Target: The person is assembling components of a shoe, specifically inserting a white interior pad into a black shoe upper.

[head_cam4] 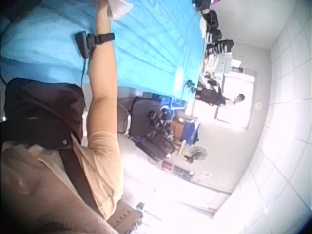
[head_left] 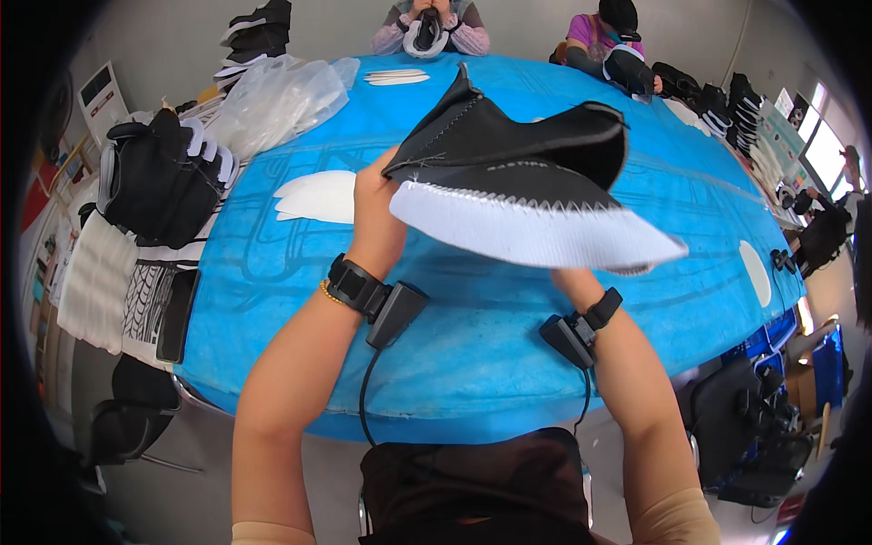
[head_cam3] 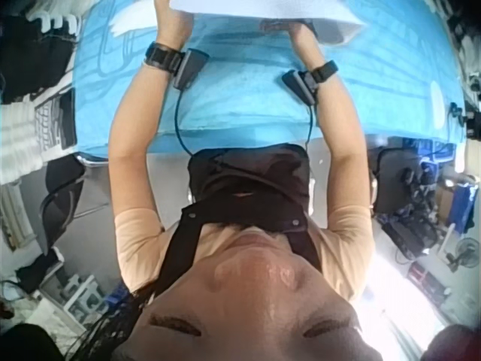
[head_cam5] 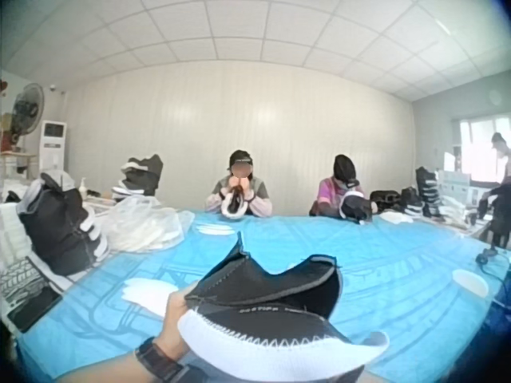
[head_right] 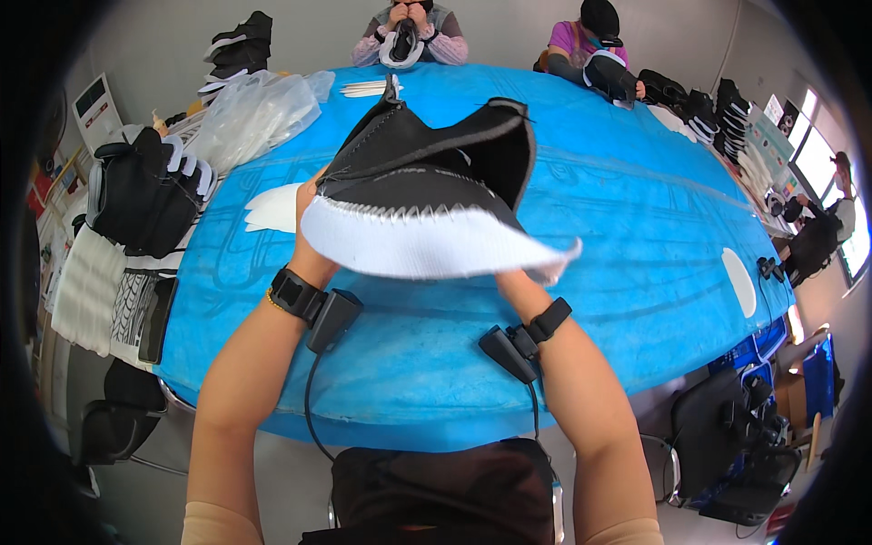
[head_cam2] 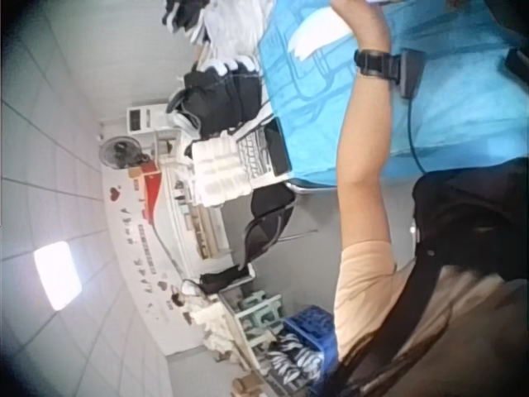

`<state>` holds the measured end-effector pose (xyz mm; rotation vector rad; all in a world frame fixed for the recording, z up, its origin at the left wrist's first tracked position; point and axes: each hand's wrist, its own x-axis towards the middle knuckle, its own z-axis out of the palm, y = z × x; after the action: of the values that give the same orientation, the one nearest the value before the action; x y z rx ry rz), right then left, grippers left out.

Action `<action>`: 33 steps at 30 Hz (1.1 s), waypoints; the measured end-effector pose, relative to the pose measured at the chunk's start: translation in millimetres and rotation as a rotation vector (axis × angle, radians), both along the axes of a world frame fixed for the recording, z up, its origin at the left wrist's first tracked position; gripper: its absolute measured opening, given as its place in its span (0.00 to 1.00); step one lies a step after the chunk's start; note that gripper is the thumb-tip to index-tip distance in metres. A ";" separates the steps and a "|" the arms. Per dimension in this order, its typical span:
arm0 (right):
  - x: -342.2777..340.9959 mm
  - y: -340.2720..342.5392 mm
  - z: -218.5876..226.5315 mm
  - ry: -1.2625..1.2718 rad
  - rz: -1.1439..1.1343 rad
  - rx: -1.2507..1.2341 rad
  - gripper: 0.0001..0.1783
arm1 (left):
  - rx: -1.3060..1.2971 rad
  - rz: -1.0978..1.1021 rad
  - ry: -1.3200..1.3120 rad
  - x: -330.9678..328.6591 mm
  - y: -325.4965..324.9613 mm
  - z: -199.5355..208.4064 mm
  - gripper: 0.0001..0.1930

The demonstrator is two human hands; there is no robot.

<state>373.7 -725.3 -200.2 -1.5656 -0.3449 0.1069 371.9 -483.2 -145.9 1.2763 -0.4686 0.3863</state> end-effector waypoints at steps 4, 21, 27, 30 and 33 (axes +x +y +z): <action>-13.7 14.4 22.5 -0.010 -0.054 0.062 0.26 | -0.134 -0.200 0.235 -2.5 -10.6 -3.1 0.14; -14.8 23.1 17.4 0.066 -0.121 0.262 0.28 | 0.137 0.026 0.350 -6.8 -16.9 -7.4 0.19; -13.6 20.5 15.9 0.012 -0.186 0.135 0.23 | 0.096 -0.085 0.384 1.1 -13.8 -18.9 0.16; -8.3 19.4 13.2 -0.007 -0.187 0.022 0.25 | 0.053 -0.202 0.368 12.9 -0.6 -38.2 0.16; -8.2 9.8 10.9 -0.064 -0.080 0.119 0.25 | -0.064 -0.206 0.431 7.2 -12.3 -21.9 0.15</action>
<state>365.6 -715.5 -189.2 -1.4649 -0.3321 -0.0256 379.1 -495.5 -167.8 1.1946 -0.2150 -0.0502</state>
